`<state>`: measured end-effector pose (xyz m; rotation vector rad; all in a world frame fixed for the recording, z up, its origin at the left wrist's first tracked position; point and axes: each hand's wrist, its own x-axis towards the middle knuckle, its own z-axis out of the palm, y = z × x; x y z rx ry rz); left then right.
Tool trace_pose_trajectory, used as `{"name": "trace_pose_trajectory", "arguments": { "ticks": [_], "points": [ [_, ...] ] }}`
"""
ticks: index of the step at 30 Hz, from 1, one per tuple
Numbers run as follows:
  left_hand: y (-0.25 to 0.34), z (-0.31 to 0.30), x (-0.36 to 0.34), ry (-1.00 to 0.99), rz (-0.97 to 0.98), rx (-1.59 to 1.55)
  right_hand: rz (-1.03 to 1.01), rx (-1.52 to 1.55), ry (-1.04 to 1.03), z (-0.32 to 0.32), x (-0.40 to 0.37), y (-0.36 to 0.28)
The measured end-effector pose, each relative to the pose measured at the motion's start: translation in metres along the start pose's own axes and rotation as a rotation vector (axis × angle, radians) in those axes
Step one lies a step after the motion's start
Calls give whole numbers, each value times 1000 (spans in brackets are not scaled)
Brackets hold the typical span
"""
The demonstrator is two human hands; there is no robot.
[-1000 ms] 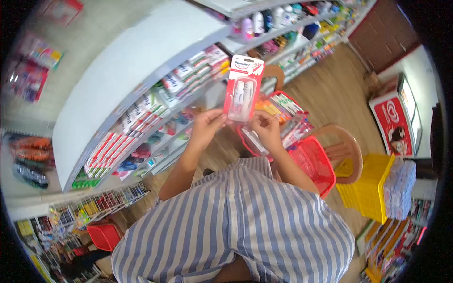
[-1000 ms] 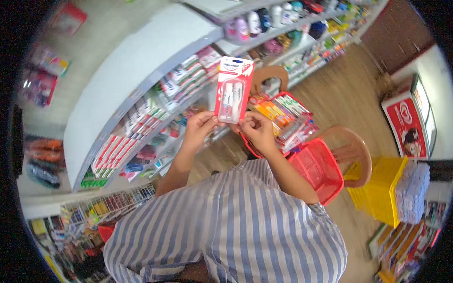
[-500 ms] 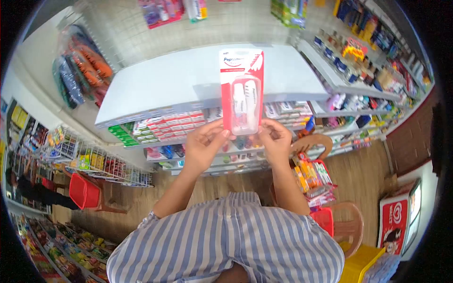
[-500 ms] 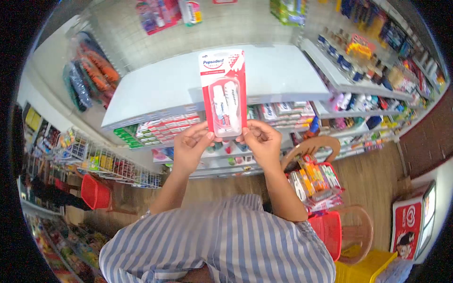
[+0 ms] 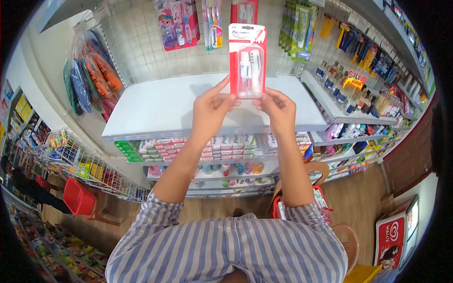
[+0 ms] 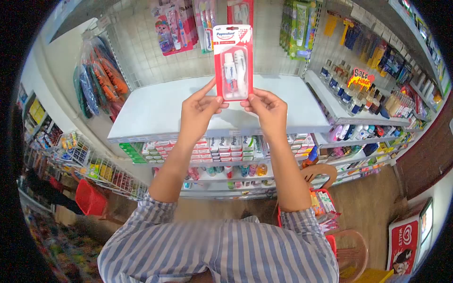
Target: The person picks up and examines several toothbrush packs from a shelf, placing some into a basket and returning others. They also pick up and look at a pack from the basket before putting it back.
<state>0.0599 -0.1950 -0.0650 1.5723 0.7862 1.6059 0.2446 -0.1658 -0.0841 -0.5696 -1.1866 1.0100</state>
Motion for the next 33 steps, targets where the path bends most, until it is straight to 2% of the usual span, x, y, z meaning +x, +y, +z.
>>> {"name": "trace_pose_trajectory", "arguments": {
  "ticks": [8,14,26,33],
  "points": [
    [-7,15,97,13,43,15,-15,-10,-62,-12,104,-18],
    [1,18,139,53,115,65,-80,-9,-157,-10,151,-24],
    [-4,15,171,44,202,34,-149,21,-161,-6,181,-24],
    [-8,17,178,26,172,48,-144,-2,-152,-11,189,-18]
  ]
}}
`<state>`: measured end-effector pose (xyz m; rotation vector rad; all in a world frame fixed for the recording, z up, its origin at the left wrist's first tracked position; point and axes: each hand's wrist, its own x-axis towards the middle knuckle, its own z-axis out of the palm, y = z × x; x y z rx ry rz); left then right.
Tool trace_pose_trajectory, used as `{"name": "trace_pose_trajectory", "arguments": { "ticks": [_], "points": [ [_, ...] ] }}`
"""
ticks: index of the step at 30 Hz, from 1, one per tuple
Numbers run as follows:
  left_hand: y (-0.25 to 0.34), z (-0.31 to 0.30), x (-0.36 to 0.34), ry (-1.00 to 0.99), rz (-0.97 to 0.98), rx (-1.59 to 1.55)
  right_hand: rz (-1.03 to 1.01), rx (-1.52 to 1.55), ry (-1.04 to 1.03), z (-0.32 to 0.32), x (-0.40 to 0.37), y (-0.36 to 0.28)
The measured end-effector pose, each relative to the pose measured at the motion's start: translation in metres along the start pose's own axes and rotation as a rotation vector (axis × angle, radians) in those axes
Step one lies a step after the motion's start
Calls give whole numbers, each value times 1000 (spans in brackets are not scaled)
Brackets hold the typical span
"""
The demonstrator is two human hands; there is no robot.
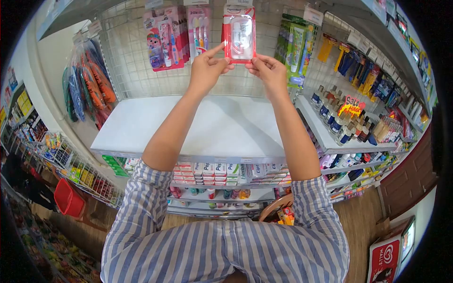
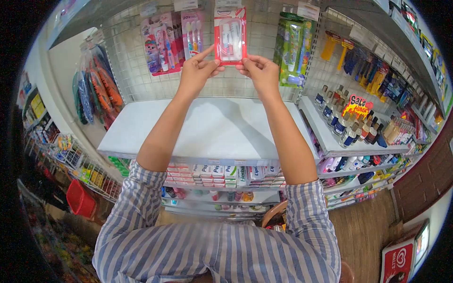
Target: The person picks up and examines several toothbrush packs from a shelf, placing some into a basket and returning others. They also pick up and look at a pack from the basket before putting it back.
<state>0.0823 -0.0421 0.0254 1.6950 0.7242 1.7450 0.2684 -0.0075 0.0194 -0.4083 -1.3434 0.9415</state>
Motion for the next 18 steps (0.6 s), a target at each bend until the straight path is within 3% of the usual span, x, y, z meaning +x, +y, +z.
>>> {"name": "trace_pose_trajectory", "arguments": {
  "ticks": [18],
  "points": [
    [-53,-12,44,75,22,181,-45,-38,33,3,43,51]
  ]
}}
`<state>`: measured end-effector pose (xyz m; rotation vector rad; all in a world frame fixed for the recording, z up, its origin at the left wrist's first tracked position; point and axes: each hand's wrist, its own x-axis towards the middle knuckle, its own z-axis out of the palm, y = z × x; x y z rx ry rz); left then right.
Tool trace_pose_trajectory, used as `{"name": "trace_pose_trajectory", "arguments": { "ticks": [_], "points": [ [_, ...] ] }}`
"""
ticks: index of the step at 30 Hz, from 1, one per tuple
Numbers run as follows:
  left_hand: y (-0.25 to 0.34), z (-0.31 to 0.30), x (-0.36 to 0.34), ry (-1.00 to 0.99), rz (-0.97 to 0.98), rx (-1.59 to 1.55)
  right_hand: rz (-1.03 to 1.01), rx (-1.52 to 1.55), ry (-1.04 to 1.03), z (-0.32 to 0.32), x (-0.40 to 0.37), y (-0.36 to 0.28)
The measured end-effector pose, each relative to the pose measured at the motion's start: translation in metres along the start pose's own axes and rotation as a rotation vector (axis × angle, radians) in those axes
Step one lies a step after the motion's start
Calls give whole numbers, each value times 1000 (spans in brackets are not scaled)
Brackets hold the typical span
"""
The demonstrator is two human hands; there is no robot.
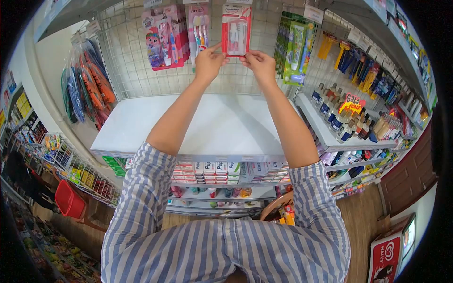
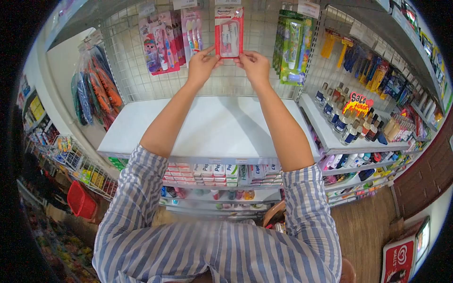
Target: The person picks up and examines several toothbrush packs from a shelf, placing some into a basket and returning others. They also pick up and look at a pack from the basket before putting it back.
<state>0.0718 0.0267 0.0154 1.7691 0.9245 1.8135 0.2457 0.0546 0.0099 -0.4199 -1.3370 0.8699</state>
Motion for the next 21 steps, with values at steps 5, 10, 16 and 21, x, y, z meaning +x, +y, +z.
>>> {"name": "trace_pose_trajectory", "arguments": {
  "ticks": [5,10,16,21],
  "points": [
    [-10,2,4,33,4,86,22,-34,0,1,3,2],
    [-16,4,-5,50,-3,29,74,-64,22,-6,-1,10],
    [-2,-5,-47,-67,-215,-173,111,-83,71,-36,-31,2],
    [42,-13,-101,-225,-210,-218,41,-45,191,-55,-94,-51]
  ]
}}
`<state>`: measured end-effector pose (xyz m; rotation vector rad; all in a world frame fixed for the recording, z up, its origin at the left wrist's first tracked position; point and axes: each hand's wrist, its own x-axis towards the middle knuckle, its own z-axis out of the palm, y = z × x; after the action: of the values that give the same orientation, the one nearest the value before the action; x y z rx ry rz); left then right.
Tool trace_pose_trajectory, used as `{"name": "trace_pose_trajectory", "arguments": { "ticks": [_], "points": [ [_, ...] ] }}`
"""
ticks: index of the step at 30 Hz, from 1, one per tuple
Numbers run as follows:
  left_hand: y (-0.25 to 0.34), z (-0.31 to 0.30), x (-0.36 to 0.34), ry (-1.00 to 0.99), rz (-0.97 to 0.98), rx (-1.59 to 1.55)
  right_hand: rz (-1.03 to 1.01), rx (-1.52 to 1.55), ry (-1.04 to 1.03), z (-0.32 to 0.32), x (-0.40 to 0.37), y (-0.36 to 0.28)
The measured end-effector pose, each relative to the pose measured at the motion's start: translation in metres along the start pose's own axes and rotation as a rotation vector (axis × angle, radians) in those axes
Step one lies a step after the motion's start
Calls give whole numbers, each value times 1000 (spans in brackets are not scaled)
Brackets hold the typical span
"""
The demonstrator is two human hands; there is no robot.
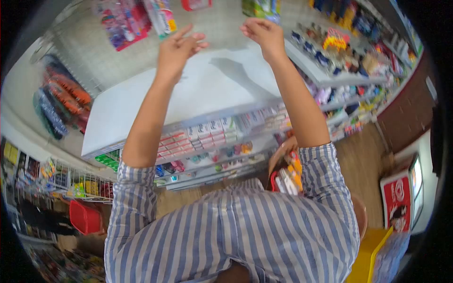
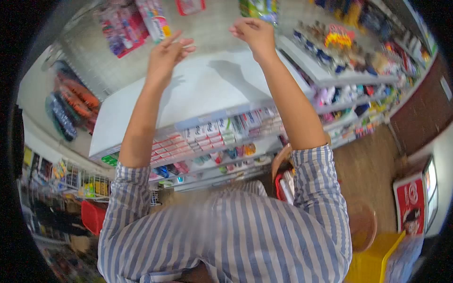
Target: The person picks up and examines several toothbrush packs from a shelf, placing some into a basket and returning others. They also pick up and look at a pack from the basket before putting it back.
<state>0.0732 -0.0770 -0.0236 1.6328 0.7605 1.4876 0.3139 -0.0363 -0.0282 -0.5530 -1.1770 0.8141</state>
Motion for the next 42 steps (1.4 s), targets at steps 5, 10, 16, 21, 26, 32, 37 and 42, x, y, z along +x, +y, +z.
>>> {"name": "trace_pose_trajectory", "arguments": {
  "ticks": [5,10,16,21,26,32,37,42],
  "points": [
    [14,37,-81,-17,28,-59,97,28,154,-63,-90,-5],
    [-35,90,-162,-35,-64,-244,57,-27,382,-93,-224,-31],
    [-128,144,-251,-307,-503,-334,324,-107,706,-138,-378,4],
    [-179,187,-315,-455,-799,-405,494,-202,984,-165,-488,15],
    [-234,238,-367,-536,-1216,-471,591,-355,1169,-192,-538,19],
    [-312,315,-432,-673,-1254,-519,641,-906,1100,-258,-560,28],
    [-346,384,-454,-590,-1471,-536,802,-974,1076,-315,-560,39],
    [-382,427,-467,-310,-1868,-450,973,-1014,1036,-343,-561,47]
  ]
}}
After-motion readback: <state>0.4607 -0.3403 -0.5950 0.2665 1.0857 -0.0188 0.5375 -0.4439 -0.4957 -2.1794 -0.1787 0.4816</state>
